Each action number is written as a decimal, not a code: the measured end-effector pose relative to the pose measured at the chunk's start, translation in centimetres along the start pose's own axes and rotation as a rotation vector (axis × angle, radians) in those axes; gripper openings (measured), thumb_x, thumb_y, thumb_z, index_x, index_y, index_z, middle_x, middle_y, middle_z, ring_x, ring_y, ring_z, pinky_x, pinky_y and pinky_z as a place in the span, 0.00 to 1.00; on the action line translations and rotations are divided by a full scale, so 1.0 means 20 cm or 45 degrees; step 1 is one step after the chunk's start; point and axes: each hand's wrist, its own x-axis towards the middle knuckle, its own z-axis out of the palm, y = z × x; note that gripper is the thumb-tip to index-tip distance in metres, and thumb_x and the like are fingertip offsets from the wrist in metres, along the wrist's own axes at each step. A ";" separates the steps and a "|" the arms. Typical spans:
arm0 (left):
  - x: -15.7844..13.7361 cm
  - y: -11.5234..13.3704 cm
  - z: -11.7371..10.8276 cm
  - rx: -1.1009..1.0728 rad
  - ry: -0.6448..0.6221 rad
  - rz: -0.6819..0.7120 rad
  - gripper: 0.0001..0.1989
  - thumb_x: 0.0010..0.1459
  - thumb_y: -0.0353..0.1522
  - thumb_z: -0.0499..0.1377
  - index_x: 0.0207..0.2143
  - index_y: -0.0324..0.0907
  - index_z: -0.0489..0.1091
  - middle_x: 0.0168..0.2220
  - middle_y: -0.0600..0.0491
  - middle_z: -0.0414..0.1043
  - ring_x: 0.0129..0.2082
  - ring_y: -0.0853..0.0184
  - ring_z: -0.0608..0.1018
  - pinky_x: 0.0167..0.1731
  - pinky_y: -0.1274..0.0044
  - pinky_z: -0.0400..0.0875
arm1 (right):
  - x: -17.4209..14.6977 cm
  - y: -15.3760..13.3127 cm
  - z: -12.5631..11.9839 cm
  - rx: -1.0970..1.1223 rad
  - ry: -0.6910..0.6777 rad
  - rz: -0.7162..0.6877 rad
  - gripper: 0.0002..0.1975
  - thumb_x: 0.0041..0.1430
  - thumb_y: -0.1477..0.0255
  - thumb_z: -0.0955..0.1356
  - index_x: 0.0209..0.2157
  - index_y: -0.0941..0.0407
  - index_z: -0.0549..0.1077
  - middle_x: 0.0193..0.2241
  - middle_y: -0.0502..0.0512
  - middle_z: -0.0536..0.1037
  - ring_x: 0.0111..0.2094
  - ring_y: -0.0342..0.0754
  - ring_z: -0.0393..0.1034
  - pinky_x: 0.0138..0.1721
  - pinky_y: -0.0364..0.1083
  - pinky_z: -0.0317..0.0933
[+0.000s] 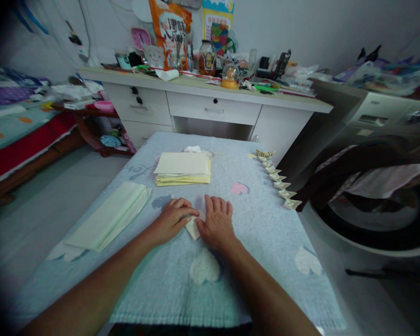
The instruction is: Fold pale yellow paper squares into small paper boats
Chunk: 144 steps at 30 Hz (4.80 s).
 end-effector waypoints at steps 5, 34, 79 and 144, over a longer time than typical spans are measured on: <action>-0.02 -0.03 -0.05 0.060 -0.024 -0.079 0.16 0.55 0.29 0.56 0.44 0.53 0.75 0.43 0.53 0.67 0.46 0.61 0.66 0.49 0.66 0.58 | 0.00 -0.01 -0.01 0.025 -0.014 -0.006 0.36 0.60 0.60 0.62 0.65 0.60 0.50 0.58 0.66 0.62 0.57 0.59 0.52 0.60 0.60 0.38; 0.00 0.03 0.02 0.258 0.160 -0.211 0.07 0.53 0.38 0.62 0.33 0.46 0.70 0.39 0.54 0.67 0.43 0.60 0.65 0.45 0.67 0.53 | 0.01 0.02 0.01 0.026 0.027 0.050 0.43 0.58 0.53 0.63 0.67 0.59 0.45 0.57 0.66 0.62 0.55 0.62 0.54 0.57 0.63 0.42; 0.00 0.01 0.03 0.115 0.074 -0.015 0.22 0.53 0.32 0.61 0.52 0.48 0.67 0.47 0.50 0.68 0.48 0.59 0.66 0.50 0.66 0.58 | -0.02 0.21 -0.08 0.209 0.021 -0.021 0.20 0.55 0.64 0.68 0.48 0.55 0.69 0.50 0.60 0.66 0.51 0.56 0.57 0.54 0.55 0.48; -0.04 0.09 0.02 0.073 0.104 0.127 0.08 0.52 0.29 0.63 0.36 0.43 0.69 0.34 0.54 0.70 0.37 0.63 0.69 0.39 0.72 0.63 | 0.00 0.09 -0.03 0.197 0.055 -0.436 0.12 0.51 0.80 0.67 0.36 0.53 0.76 0.32 0.52 0.72 0.41 0.50 0.59 0.49 0.52 0.45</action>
